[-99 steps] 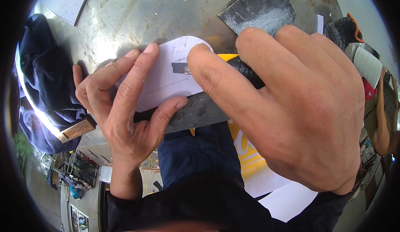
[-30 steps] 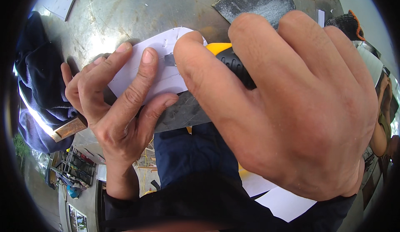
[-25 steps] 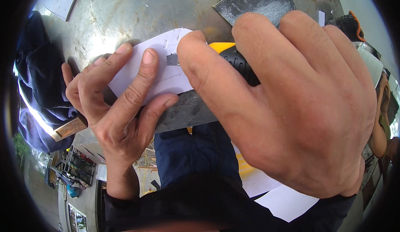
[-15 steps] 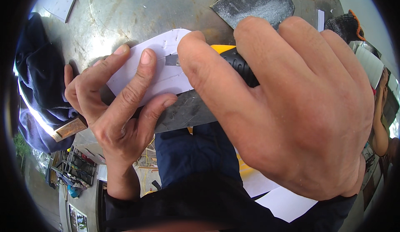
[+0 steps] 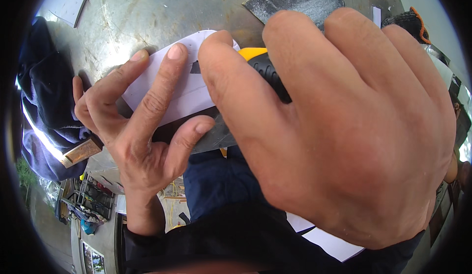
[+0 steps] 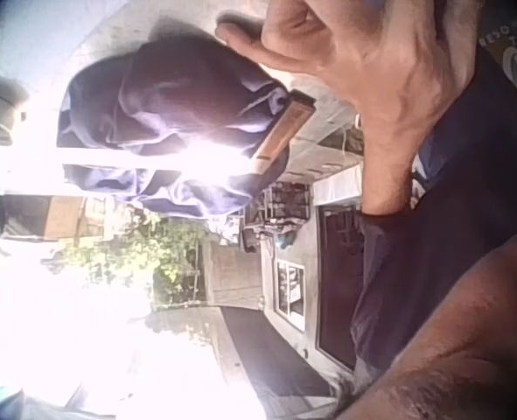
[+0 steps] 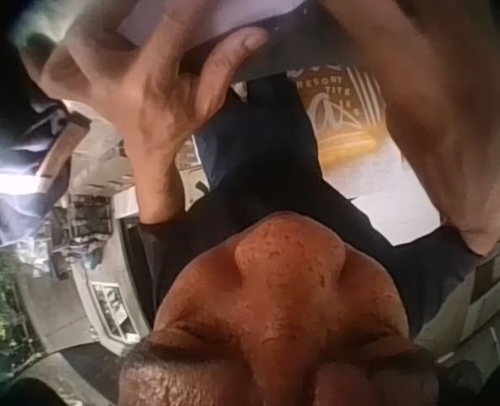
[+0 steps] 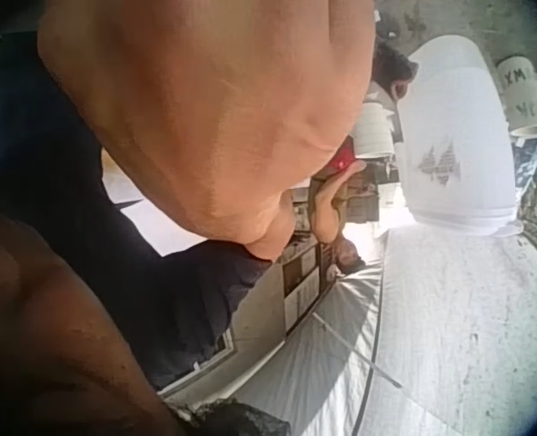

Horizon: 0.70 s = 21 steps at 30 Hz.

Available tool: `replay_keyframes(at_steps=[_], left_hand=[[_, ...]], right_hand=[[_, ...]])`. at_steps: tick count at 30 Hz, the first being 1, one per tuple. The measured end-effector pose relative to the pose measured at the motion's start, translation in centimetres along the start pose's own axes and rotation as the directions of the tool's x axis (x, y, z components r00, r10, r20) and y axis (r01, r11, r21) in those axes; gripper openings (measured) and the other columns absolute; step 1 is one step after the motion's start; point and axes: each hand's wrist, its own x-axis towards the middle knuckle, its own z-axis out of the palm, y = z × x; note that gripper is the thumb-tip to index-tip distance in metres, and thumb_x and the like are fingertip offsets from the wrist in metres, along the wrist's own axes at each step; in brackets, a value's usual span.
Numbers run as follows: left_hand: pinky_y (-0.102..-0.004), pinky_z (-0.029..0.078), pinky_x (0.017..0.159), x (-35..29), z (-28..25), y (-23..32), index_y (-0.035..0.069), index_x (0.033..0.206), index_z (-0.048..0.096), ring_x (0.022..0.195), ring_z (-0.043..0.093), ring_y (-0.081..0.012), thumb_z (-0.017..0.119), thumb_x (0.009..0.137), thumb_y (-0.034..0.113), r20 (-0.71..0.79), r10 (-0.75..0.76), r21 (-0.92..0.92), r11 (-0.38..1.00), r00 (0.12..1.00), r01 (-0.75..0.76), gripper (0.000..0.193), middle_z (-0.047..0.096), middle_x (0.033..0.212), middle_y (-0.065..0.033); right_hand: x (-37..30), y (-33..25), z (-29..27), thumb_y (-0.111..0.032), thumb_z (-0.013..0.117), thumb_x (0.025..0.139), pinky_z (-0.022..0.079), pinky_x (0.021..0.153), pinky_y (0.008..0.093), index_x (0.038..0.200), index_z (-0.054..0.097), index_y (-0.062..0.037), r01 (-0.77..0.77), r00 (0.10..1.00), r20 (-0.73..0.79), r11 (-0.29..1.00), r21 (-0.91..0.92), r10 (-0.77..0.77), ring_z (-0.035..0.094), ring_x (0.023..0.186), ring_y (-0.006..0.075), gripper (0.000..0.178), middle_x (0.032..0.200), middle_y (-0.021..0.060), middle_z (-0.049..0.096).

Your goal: Cutting out a specific rounded rectangular shape from a white piece of material using a yellow utility knife on a workbench.

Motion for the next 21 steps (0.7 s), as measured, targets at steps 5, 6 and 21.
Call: replay_keyframes(at_steps=[5,6,21], left_hand=[[-0.0535,0.024,0.114,-0.4,1.0,-0.8,0.026,0.126,0.077,0.117,0.051,-0.0198,0.082,0.068,0.057,-0.106,0.062,0.034,0.998,0.992,-0.059,0.066,0.063,0.129,-0.0017],[-0.0535,0.024,0.114,-0.6,1.0,-0.8,0.026,0.126,0.077,0.117,0.051,-0.0198,0.082,0.068,0.057,-0.103,0.059,0.043,0.998,0.993,-0.055,0.066,0.063,0.129,-0.0017],[-0.0540,0.024,0.114,-0.4,0.7,-0.5,0.027,0.126,0.077,0.115,0.052,-0.0203,0.083,0.068,0.054,-0.086,0.047,0.040,0.998,0.995,-0.043,0.064,0.063,0.128,-0.0011]], right_hand=[[-0.1,0.3,0.1,-0.023,0.069,0.070,0.036,0.056,0.0347,0.116,0.073,-0.0074,0.016,1.000,0.002,0.999,-0.030,-0.016,0.047,0.062,0.0202,0.048,0.077,0.0040,0.045],[0.0,0.3,0.4,-0.023,0.069,0.070,0.036,0.056,0.0347,0.116,0.073,-0.0074,0.020,1.000,-0.004,1.000,-0.023,-0.021,0.047,0.062,0.0202,0.048,0.077,0.0040,0.045],[-0.5,0.7,0.1,-0.015,0.069,0.073,0.038,0.055,0.0363,0.119,0.071,-0.0065,0.016,0.999,0.031,1.000,0.011,-0.016,0.048,0.062,0.0219,0.048,0.075,0.0046,0.045]])
